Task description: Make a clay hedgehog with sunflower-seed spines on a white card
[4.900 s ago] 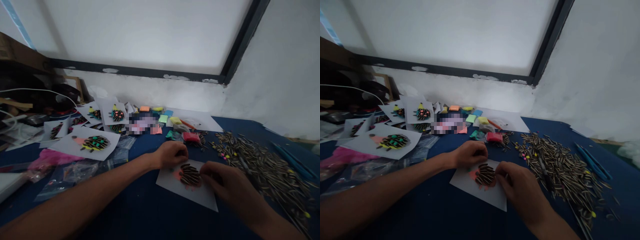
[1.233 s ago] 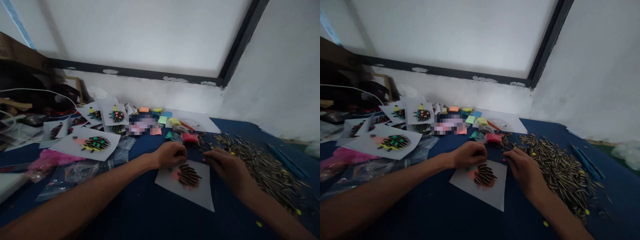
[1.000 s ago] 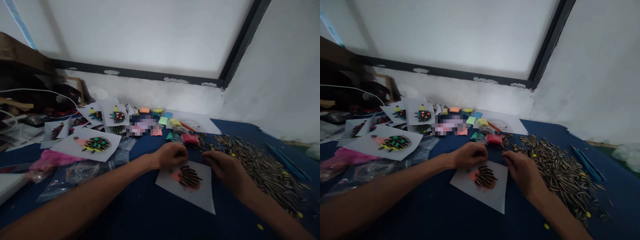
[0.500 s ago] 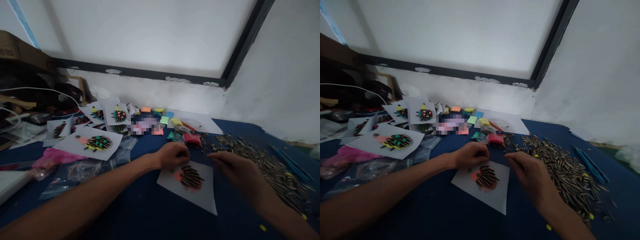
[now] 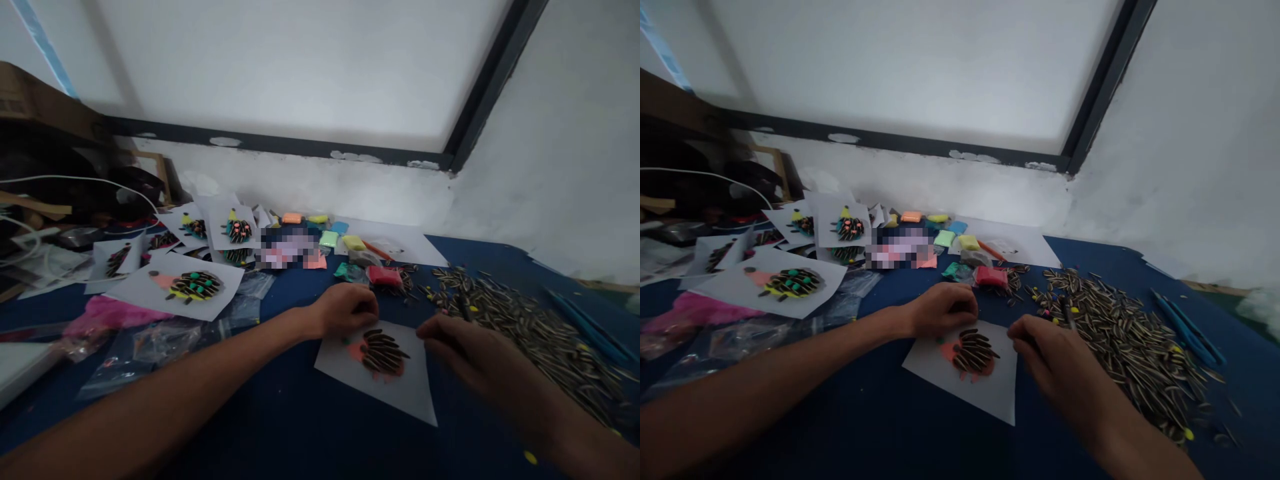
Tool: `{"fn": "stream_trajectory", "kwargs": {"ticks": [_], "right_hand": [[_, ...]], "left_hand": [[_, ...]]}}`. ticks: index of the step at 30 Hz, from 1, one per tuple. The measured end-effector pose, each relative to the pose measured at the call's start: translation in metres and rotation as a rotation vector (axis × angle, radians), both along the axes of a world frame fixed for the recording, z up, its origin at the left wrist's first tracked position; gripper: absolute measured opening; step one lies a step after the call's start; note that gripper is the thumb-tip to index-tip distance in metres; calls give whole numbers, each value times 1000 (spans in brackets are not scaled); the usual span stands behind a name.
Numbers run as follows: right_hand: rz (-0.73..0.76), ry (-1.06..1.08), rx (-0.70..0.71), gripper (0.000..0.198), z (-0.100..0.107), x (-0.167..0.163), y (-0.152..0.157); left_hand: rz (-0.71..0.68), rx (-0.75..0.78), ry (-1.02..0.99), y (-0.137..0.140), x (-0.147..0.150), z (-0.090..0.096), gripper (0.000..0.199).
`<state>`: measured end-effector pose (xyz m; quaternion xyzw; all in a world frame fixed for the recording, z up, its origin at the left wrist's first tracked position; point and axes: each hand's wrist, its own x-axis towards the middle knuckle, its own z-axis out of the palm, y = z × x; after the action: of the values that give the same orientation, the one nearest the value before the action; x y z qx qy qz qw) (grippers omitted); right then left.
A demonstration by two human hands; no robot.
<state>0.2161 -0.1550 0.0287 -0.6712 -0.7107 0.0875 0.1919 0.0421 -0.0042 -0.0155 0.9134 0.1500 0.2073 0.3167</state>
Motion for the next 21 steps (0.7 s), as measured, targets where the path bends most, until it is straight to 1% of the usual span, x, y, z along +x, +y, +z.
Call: {"fn": "stream_trajectory", "kwargs": {"ticks": [2,4,6,9,14,19,21], "right_hand": [[29,50,-37,18,0,0,-2],[39,59,-42,18,-2,2,-3],[22,9,-20,18,-6,7,-2],[-52,-149,35,21,-14,15,1],[-67,-338,121,36,-22,22,1],[-54,-336,62,29,-24,24,3],[-54,-338,83,31,-24,25,4]], "left_hand": [[-1,6,-1,0,0,-1,5],[5,8,3,1,0,-1,5],[7,10,6,1,-1,-1,4],[-3,3,-5,2,-1,-2,5],[-7,-16,1,2,-1,-2,6],[-4,-11,-4,1,-1,0,5],[-4,-11,-5,1,-1,0,5]]}}
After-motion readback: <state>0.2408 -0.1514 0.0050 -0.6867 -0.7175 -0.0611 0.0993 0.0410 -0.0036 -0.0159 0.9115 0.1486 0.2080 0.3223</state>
